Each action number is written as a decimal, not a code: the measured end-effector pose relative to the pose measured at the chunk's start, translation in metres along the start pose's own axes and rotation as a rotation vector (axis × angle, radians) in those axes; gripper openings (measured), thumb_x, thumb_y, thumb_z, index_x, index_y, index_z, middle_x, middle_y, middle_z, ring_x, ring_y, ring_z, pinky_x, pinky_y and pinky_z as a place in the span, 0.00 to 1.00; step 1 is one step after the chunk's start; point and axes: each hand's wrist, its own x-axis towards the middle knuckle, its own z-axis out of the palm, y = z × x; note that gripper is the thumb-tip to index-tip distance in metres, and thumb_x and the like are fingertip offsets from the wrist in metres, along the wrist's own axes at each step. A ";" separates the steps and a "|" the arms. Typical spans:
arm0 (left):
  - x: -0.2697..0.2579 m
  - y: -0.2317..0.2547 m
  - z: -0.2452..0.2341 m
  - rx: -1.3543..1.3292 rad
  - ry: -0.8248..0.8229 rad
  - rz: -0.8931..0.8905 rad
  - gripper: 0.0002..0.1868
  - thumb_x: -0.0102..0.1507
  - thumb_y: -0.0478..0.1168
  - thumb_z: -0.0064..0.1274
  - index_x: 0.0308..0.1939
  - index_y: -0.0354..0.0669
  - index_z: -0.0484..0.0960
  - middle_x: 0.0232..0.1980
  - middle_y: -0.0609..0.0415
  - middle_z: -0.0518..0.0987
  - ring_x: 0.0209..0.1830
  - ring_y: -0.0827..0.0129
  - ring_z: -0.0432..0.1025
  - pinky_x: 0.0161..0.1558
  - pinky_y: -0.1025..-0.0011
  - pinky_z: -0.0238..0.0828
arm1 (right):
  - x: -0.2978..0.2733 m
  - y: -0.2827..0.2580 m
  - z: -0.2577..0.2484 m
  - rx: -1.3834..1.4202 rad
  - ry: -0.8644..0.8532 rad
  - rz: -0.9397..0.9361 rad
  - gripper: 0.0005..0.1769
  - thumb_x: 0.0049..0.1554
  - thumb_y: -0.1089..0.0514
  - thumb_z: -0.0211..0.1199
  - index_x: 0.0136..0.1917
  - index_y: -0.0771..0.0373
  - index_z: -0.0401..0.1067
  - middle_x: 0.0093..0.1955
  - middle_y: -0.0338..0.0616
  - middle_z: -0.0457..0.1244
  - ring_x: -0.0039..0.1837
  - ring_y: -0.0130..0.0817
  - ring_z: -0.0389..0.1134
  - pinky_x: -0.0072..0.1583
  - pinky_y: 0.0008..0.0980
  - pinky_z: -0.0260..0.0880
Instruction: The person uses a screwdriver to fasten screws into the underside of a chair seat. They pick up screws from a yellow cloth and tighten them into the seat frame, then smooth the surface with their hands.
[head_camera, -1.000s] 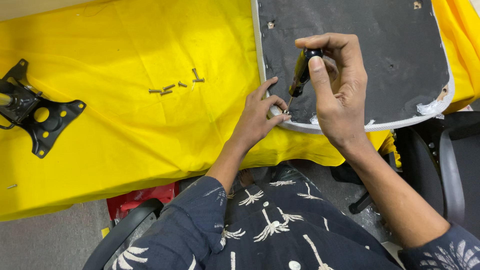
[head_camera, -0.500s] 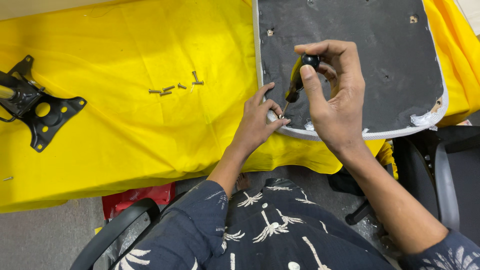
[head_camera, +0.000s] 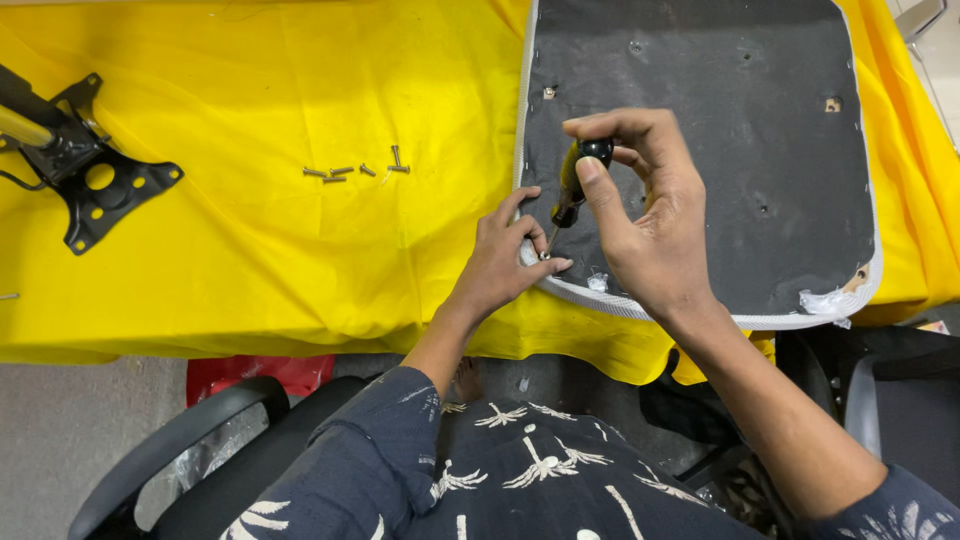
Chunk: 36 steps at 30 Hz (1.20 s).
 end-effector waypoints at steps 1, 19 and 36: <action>0.000 0.000 0.003 0.007 0.026 0.003 0.21 0.53 0.49 0.71 0.32 0.43 0.75 0.78 0.49 0.62 0.72 0.41 0.58 0.70 0.50 0.57 | 0.000 0.000 -0.003 -0.024 0.000 -0.040 0.11 0.60 0.63 0.61 0.56 0.62 0.66 0.58 0.37 0.63 0.61 0.25 0.66 0.67 0.32 0.67; -0.007 0.008 0.035 0.044 0.256 -0.004 0.18 0.55 0.46 0.70 0.30 0.41 0.76 0.78 0.47 0.65 0.71 0.44 0.63 0.69 0.54 0.59 | 0.001 0.008 -0.022 -0.117 -0.091 -0.165 0.15 0.63 0.61 0.69 0.61 0.63 0.70 0.66 0.45 0.64 0.68 0.34 0.67 0.71 0.39 0.66; -0.017 0.009 0.012 0.013 0.178 -0.024 0.18 0.55 0.46 0.69 0.34 0.38 0.77 0.78 0.49 0.66 0.72 0.49 0.66 0.68 0.59 0.62 | 0.003 0.006 -0.021 -0.161 -0.061 -0.131 0.13 0.65 0.59 0.69 0.59 0.62 0.70 0.62 0.47 0.63 0.66 0.35 0.67 0.69 0.40 0.69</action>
